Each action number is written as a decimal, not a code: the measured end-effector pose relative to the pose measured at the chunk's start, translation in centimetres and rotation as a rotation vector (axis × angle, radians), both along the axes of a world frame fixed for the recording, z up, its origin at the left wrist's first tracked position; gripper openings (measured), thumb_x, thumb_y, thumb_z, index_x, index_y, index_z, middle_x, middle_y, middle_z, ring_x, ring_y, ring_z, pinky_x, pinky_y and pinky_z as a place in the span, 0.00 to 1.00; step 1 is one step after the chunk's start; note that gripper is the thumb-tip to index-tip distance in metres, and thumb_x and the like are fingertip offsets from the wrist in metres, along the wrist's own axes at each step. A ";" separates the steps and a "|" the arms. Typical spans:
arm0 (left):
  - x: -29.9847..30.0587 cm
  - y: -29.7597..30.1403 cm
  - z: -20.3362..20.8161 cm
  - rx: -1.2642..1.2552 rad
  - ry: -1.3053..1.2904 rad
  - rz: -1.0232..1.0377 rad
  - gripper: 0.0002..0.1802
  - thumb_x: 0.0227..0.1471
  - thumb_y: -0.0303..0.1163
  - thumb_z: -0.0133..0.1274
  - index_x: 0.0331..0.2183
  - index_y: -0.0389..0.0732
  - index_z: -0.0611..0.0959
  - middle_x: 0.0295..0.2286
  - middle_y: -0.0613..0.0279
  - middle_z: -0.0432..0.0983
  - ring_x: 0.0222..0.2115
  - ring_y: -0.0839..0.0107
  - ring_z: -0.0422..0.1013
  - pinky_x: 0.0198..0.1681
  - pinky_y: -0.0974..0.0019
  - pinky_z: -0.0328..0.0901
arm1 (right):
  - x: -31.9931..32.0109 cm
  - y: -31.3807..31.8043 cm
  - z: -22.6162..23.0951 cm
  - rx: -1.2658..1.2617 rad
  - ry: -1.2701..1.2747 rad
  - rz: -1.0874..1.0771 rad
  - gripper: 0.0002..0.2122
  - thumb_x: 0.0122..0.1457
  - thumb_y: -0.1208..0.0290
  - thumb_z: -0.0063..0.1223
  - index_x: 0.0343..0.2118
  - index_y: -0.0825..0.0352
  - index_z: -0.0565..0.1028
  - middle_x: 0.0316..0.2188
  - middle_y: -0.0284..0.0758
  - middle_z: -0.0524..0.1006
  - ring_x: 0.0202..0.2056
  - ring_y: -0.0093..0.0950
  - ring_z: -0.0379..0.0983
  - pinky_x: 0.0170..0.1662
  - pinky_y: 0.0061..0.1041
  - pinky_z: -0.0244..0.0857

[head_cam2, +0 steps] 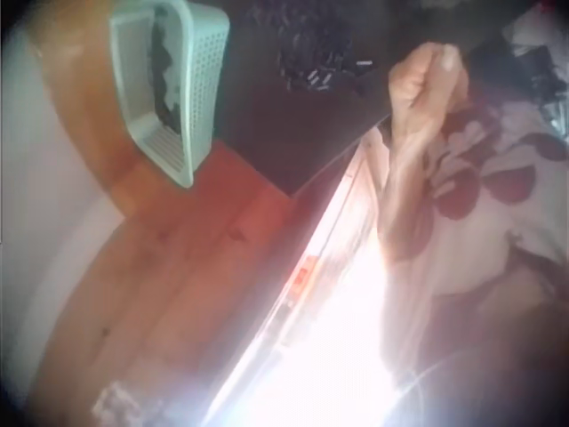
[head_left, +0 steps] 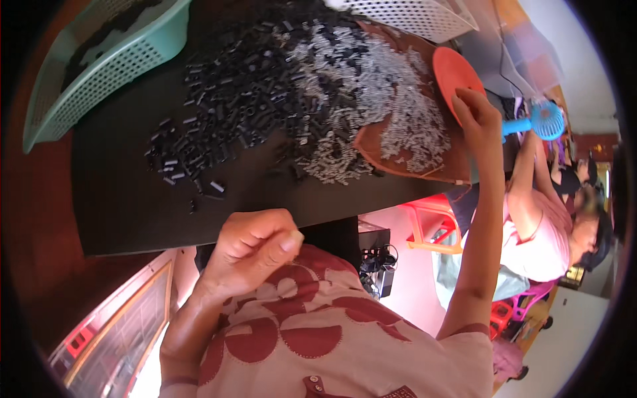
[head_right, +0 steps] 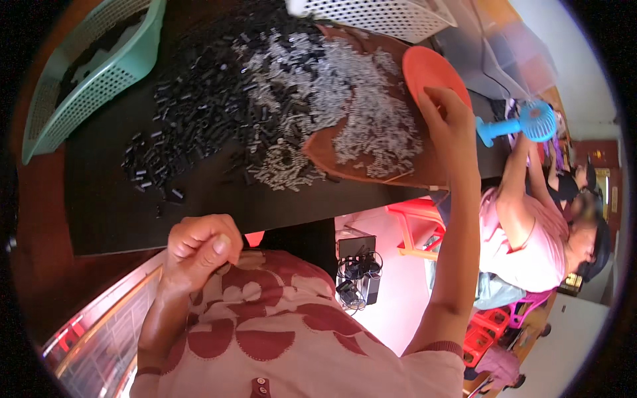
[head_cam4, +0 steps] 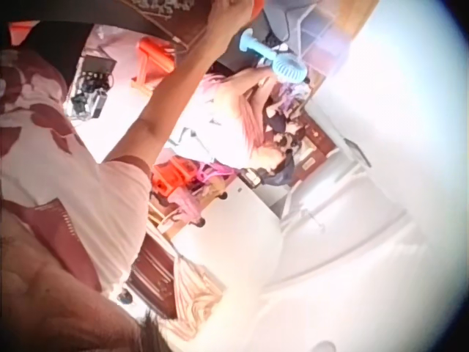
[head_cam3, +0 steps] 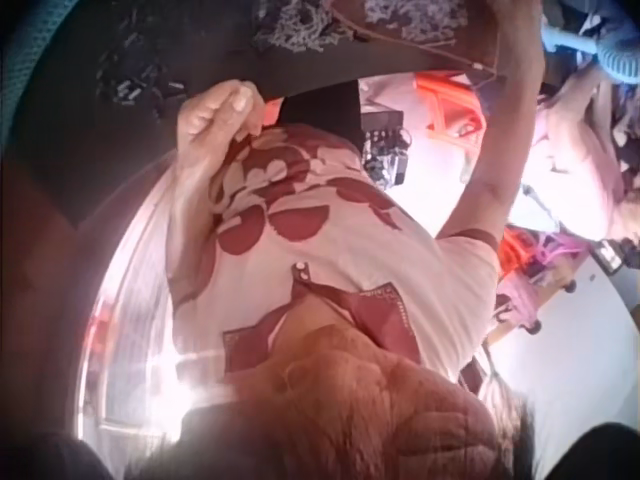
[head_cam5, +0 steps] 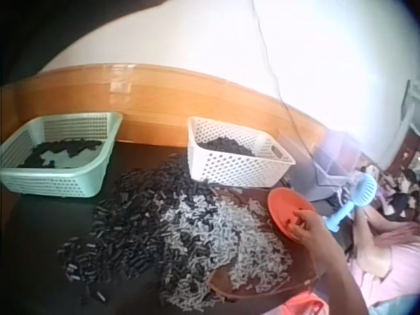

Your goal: Assembling small black plastic tubes with tiny silver pins.

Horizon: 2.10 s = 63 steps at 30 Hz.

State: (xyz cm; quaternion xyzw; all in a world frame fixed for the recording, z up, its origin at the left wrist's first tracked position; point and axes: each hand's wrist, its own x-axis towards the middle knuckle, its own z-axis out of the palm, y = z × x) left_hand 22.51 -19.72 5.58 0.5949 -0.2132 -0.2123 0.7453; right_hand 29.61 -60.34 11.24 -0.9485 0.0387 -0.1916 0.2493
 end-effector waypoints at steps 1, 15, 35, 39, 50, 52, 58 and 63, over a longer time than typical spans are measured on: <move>0.0 0.2 0.3 0.058 -0.050 -0.030 0.11 0.60 0.25 0.55 0.25 0.34 0.76 0.20 0.64 0.70 0.20 0.79 0.65 0.23 0.70 0.60 | -0.9 3.0 0.2 0.045 -0.007 0.115 0.10 0.60 0.72 0.60 0.42 0.73 0.78 0.30 0.37 0.78 0.32 0.24 0.74 0.36 0.21 0.67; -3.8 1.5 -1.3 0.008 -0.151 -0.045 0.07 0.54 0.22 0.59 0.26 0.35 0.76 0.21 0.61 0.71 0.20 0.67 0.66 0.24 0.64 0.60 | -2.8 22.8 -1.5 -0.004 0.118 0.854 0.14 0.54 0.80 0.62 0.44 0.67 0.78 0.35 0.37 0.75 0.26 0.33 0.72 0.29 0.29 0.67; -4.6 5.1 -1.2 -0.112 0.147 0.239 0.11 0.66 0.32 0.51 0.34 0.34 0.77 0.24 0.66 0.71 0.24 0.80 0.67 0.29 0.74 0.64 | -3.2 26.4 -1.7 -0.019 0.053 0.899 0.18 0.48 0.86 0.62 0.44 0.67 0.76 0.33 0.38 0.75 0.26 0.31 0.76 0.27 0.27 0.70; -3.1 4.7 0.0 -0.048 0.135 0.379 0.13 0.66 0.36 0.51 0.38 0.34 0.77 0.26 0.69 0.72 0.27 0.83 0.65 0.31 0.76 0.64 | -5.3 25.9 -0.1 0.035 0.070 0.861 0.19 0.48 0.86 0.63 0.45 0.69 0.76 0.31 0.39 0.76 0.26 0.31 0.76 0.26 0.27 0.69; -2.8 3.3 0.2 -0.144 0.240 0.224 0.16 0.69 0.37 0.44 0.41 0.33 0.78 0.29 0.67 0.75 0.27 0.82 0.68 0.34 0.75 0.66 | -7.0 25.1 -0.1 0.124 -0.076 0.868 0.18 0.49 0.81 0.65 0.44 0.70 0.75 0.27 0.36 0.73 0.23 0.32 0.75 0.22 0.29 0.69; -3.0 3.0 -0.2 -0.274 0.331 0.212 0.16 0.70 0.36 0.44 0.43 0.33 0.78 0.31 0.67 0.75 0.28 0.82 0.69 0.36 0.76 0.67 | -7.2 24.7 -0.2 0.166 -0.039 0.854 0.16 0.48 0.81 0.66 0.41 0.69 0.76 0.26 0.35 0.74 0.22 0.32 0.75 0.22 0.28 0.68; -3.1 2.8 -0.5 -0.368 0.394 0.146 0.15 0.70 0.36 0.43 0.45 0.32 0.77 0.33 0.65 0.76 0.30 0.80 0.71 0.38 0.75 0.67 | -7.2 24.7 -0.6 0.190 -0.105 0.920 0.13 0.48 0.84 0.65 0.37 0.71 0.77 0.21 0.37 0.73 0.17 0.29 0.70 0.17 0.26 0.60; -3.2 2.5 -0.5 -0.353 0.417 0.110 0.18 0.70 0.40 0.42 0.42 0.34 0.78 0.32 0.65 0.76 0.29 0.80 0.70 0.37 0.74 0.67 | -7.7 24.1 -1.3 0.198 -0.139 0.929 0.11 0.49 0.84 0.63 0.36 0.71 0.77 0.22 0.36 0.74 0.17 0.28 0.71 0.18 0.26 0.61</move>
